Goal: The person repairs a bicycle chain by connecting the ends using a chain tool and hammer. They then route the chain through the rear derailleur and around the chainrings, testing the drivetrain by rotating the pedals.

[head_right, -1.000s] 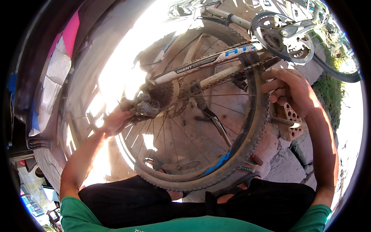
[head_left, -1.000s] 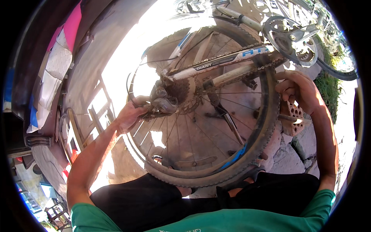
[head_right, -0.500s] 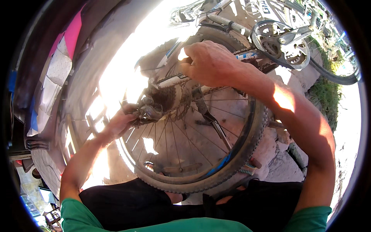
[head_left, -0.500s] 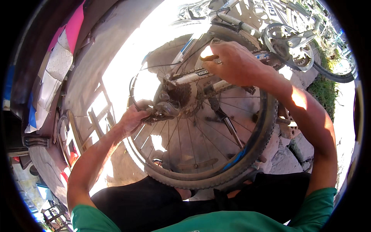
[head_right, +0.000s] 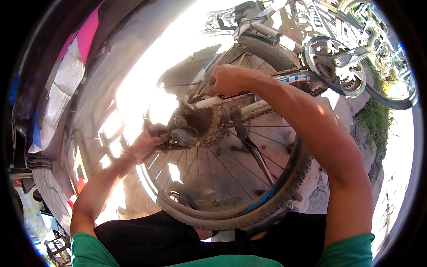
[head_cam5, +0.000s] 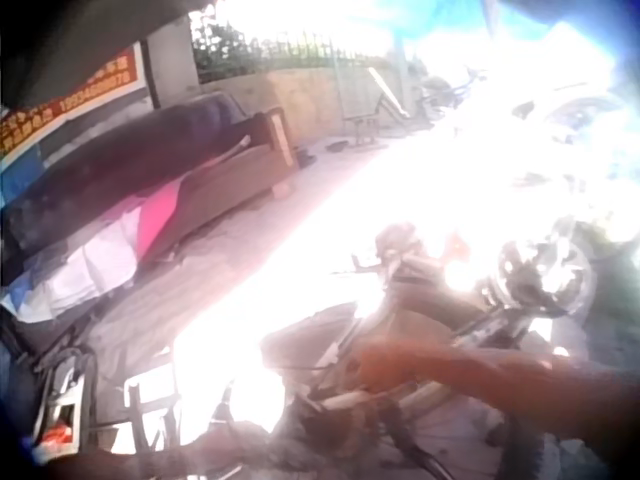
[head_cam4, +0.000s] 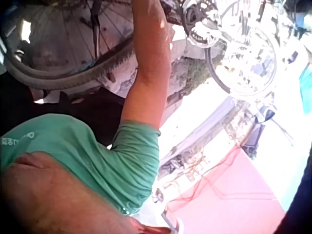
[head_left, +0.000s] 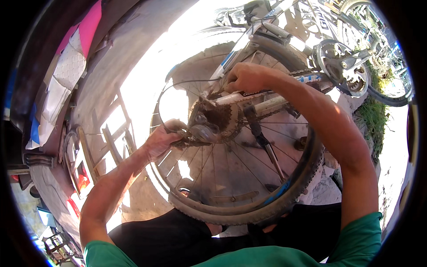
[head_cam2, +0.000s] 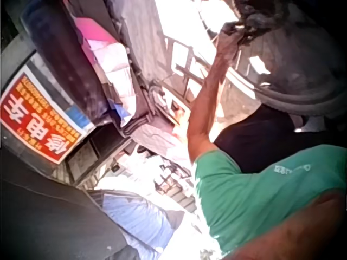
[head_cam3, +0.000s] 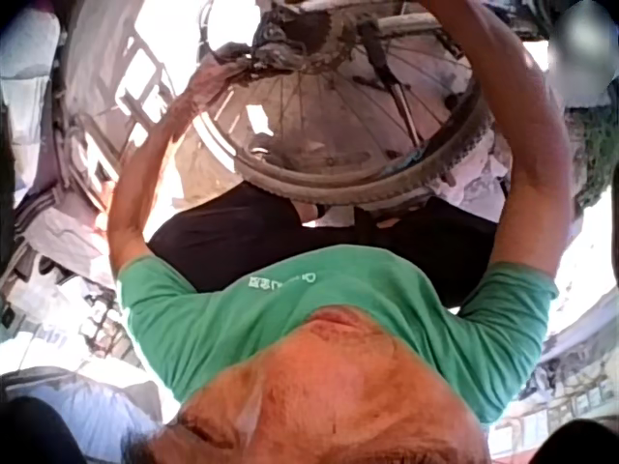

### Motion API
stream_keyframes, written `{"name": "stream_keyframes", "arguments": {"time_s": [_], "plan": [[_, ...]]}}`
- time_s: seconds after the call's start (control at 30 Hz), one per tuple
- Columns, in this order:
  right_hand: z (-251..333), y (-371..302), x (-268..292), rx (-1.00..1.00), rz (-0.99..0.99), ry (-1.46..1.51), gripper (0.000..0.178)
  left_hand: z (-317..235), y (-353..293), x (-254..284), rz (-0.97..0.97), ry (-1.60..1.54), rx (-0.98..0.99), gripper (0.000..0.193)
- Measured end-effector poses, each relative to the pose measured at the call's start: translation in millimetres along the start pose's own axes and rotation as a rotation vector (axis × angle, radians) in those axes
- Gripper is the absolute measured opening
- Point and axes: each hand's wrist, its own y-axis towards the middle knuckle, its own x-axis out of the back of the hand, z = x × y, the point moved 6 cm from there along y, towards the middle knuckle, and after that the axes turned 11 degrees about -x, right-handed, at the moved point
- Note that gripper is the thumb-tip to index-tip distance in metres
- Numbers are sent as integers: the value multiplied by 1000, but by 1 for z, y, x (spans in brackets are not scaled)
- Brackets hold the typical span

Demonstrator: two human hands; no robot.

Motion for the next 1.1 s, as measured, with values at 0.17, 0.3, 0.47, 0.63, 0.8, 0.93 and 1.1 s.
{"name": "stream_keyframes", "arguments": {"time_s": [0.17,0.3,0.47,0.63,0.8,0.93,1.1], "plan": [[5,-1,1,55,-164,18,31,20,-18,3,-34,-99,57,26],[2,7,0,23,-215,18,31,25,-37,-9,-86,-70,70,32],[-1,10,3,-64,-223,42,37,29,-53,-28,-54,-100,127,31],[3,8,5,-81,-216,77,37,30,-63,-31,-33,-54,137,33],[3,11,5,-121,-184,70,37,43,-78,-48,3,-33,203,36],[-2,17,1,-105,-133,100,38,48,-87,-68,145,70,267,41],[-19,31,-11,-90,34,175,40,21,-77,-94,278,309,15,39]]}}
